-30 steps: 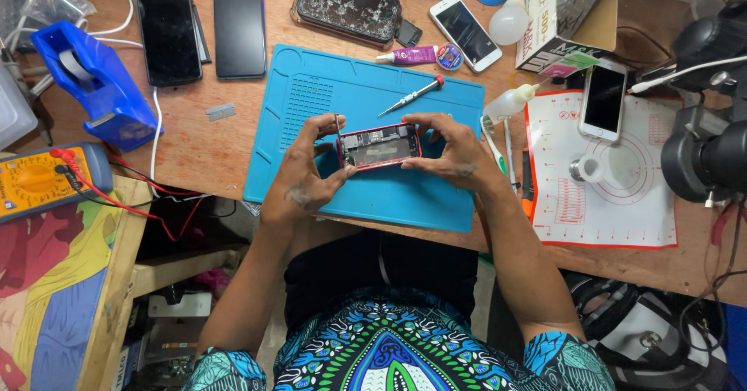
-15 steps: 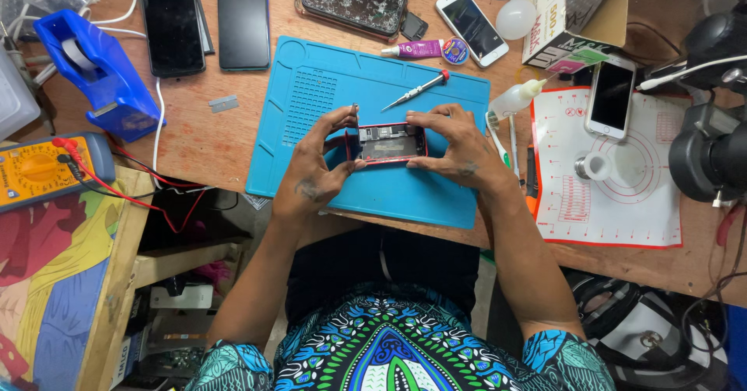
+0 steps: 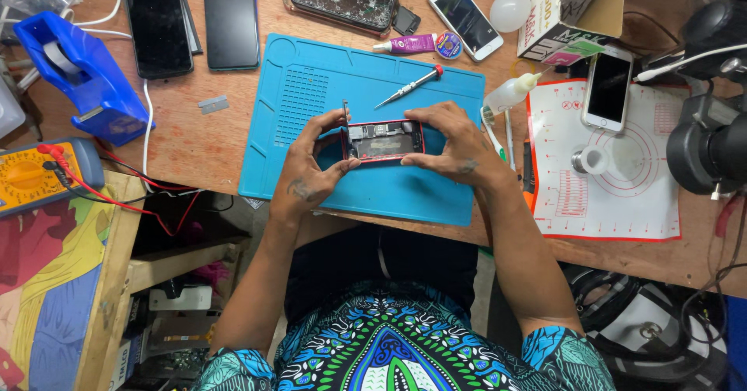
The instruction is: The person inspects a blue smartphone, then disassembles a red smartphone using a screwdriver and tweezers. They remove the back cover and internal components, placing parts on the workbench.
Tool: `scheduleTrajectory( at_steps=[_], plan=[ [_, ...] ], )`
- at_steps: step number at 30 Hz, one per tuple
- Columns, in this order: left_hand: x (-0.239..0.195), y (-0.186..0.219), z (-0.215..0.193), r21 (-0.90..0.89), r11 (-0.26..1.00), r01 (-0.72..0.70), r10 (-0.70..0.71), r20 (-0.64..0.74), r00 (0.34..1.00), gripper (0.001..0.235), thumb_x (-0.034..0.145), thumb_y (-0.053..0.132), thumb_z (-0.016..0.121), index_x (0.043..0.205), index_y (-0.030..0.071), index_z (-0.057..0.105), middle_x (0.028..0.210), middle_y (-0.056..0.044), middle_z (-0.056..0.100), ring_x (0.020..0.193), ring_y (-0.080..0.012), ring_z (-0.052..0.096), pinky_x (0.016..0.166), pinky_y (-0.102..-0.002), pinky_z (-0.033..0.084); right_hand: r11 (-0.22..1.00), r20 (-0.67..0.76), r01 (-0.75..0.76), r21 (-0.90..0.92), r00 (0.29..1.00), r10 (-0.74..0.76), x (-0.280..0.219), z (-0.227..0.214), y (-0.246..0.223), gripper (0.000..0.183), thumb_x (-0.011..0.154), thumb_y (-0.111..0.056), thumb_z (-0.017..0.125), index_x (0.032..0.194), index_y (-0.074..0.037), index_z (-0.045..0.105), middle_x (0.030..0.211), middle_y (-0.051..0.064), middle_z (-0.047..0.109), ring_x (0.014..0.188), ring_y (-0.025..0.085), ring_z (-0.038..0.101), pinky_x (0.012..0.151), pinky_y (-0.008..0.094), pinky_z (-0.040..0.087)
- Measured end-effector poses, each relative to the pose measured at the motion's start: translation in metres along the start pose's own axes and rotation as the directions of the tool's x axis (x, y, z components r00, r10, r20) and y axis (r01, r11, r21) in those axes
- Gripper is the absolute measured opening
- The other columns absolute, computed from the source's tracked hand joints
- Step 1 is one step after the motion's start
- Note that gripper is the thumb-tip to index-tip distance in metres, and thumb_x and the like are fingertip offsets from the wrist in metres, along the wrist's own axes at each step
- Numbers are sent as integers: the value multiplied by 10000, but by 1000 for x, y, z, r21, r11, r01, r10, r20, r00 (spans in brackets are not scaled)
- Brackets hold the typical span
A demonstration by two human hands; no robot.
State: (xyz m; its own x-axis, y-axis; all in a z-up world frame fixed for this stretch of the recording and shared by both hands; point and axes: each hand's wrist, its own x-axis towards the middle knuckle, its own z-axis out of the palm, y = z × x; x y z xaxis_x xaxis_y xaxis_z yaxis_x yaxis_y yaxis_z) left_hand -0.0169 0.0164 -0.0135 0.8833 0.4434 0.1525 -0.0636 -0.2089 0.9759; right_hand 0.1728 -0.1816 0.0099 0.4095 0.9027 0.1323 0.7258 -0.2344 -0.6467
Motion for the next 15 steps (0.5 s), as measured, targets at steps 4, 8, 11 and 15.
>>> scheduleTrajectory(
  at_steps=[4, 8, 11, 15],
  plan=[
    [-1, -1, -1, -47, 999, 16, -16, -6, 1000, 716, 758, 65, 886, 1393, 40, 556, 1374, -127, 642, 1315, -249, 609, 1107, -392, 485, 992, -133, -81, 99, 987, 94, 4, -1, 2, 436, 889, -237, 811, 1268, -64, 684, 1171, 124, 728, 1043, 274, 709, 915, 382, 571],
    [-1, -2, -1, -65, 997, 30, -31, -4, 1000, 734, 746, 73, 886, 1400, 39, 556, 1375, -127, 640, 1308, -250, 613, 1103, -392, 485, 984, -233, -178, -13, 958, 170, 19, -4, 4, 304, 999, -210, 694, 1270, -72, 694, 1029, 140, 724, 852, 275, 721, 783, 392, 586],
    [-3, -3, -2, -77, 997, 29, -30, -11, 999, 743, 746, 85, 891, 1406, 40, 553, 1380, -127, 638, 1314, -249, 612, 1103, -387, 487, 982, -148, -122, -147, 984, 100, 34, -5, 5, 367, 1010, -276, 683, 1302, -54, 675, 1009, 171, 708, 840, 309, 695, 769, 436, 552],
    [-3, -1, 4, -17, 999, -33, 32, -43, 999, 753, 736, 103, 904, 1409, 51, 571, 1372, -124, 648, 1310, -258, 625, 1111, -386, 480, 966, -116, -159, -205, 984, 138, 52, 1, 6, 389, 970, -341, 721, 1237, -59, 697, 933, 187, 674, 804, 318, 687, 707, 445, 544]
  ],
)
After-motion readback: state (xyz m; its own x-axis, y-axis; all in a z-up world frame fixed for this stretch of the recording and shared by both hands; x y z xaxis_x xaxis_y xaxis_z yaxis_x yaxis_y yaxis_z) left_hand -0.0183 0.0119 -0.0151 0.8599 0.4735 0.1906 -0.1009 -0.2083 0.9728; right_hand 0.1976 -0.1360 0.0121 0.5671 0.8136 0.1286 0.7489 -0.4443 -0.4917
